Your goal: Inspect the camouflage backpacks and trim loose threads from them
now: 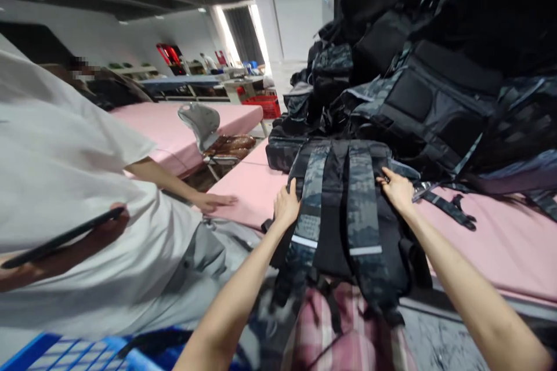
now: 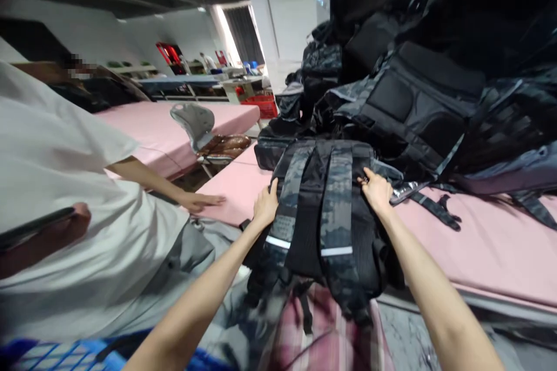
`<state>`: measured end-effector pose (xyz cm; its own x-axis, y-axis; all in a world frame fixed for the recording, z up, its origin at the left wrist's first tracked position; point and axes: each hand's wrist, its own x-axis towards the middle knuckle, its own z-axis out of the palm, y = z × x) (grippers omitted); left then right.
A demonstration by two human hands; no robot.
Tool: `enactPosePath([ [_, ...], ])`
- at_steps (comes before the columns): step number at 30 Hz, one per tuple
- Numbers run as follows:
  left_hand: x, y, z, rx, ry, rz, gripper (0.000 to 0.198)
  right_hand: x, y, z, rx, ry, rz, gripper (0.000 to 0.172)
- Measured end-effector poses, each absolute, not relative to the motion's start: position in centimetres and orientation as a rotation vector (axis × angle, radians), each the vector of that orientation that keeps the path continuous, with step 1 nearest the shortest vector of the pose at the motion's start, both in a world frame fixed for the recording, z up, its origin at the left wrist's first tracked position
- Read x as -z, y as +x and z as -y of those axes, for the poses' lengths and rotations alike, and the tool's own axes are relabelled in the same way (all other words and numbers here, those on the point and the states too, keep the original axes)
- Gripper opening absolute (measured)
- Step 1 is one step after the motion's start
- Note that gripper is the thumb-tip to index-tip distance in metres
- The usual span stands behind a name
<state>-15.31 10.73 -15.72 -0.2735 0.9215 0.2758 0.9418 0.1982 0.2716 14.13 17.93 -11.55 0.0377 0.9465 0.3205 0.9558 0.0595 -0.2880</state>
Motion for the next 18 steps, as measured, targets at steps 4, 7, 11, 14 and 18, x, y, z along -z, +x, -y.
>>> enactPosePath([
  [4, 15.5, -16.9, -10.7, 0.91, -1.949, 2.412, 0.056, 12.2, 14.7, -17.9, 0.021, -1.877, 1.835, 0.046],
  [7, 15.2, -18.2, -7.4, 1.244, -1.917, 2.318, 0.042, 12.4, 15.1, -16.7, 0.057, -1.839, 1.807, 0.046],
  [11, 15.1, -18.0, 1.6, 1.403, -1.771, 2.208, 0.028, 12.1, 15.1, -15.9, 0.087, -1.825, 1.865, 0.046],
  [14, 16.9, -15.8, 9.0, 1.418, -1.812, 2.246, 0.027, 10.8, 15.4, -15.4, 0.062, -1.802, 1.889, 0.048],
  [18, 22.1, -12.4, 14.5, 1.401, -2.048, 2.465, 0.026, 8.3, 16.0, -11.3, -0.04, -1.576, 1.737, 0.042],
])
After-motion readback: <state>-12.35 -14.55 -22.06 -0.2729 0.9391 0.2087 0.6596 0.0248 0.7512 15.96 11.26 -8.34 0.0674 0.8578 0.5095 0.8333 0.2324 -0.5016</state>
